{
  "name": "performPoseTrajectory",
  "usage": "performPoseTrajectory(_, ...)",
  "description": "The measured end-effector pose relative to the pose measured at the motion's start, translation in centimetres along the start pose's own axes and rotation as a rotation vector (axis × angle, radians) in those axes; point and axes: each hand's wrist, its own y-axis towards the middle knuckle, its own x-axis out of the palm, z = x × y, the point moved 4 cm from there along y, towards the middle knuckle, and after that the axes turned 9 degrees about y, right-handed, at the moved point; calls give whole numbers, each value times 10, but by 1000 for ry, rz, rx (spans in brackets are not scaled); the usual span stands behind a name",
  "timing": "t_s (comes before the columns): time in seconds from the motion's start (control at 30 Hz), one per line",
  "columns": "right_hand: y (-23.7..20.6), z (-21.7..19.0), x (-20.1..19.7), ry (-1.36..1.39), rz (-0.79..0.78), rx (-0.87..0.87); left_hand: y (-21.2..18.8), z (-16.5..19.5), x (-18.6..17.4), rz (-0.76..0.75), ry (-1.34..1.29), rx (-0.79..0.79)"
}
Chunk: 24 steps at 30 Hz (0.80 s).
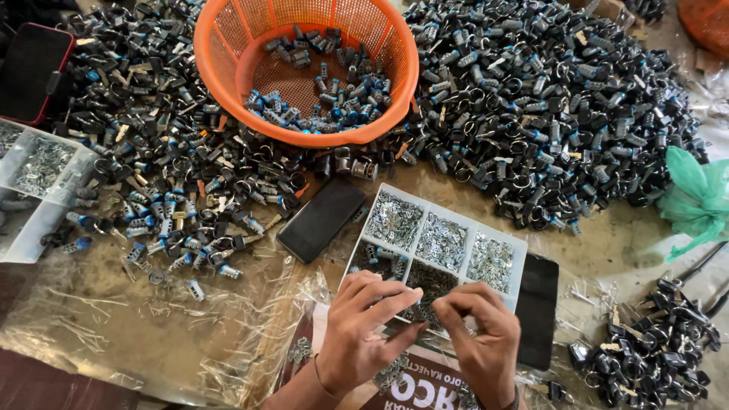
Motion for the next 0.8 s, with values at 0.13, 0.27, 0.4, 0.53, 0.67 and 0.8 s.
performPoseTrajectory(0.13, -6, 20, 1, 343, -74, 277, -1, 0, 1, -5, -3, 10)
performPoseTrajectory(0.27, -7, 20, 6, 389, -87, 241, -1, -1, 1, -1, 0, 37)
performPoseTrajectory(0.4, -7, 9, 10, 235, -83, 92, -1, -1, 0, 3, 17, 53)
performPoseTrajectory(0.53, -7, 1, 12, 164, -56, 27, -1, 0, -1, 5, 13, 56)
performPoseTrajectory(0.67, -8, -2, 14, 187, -31, 44, -2, 1, 0, 19, 10, 64)
performPoseTrajectory(0.8, -6, 5, 13, 148, -57, 106, -4, 1, 1, 23, 27, 66)
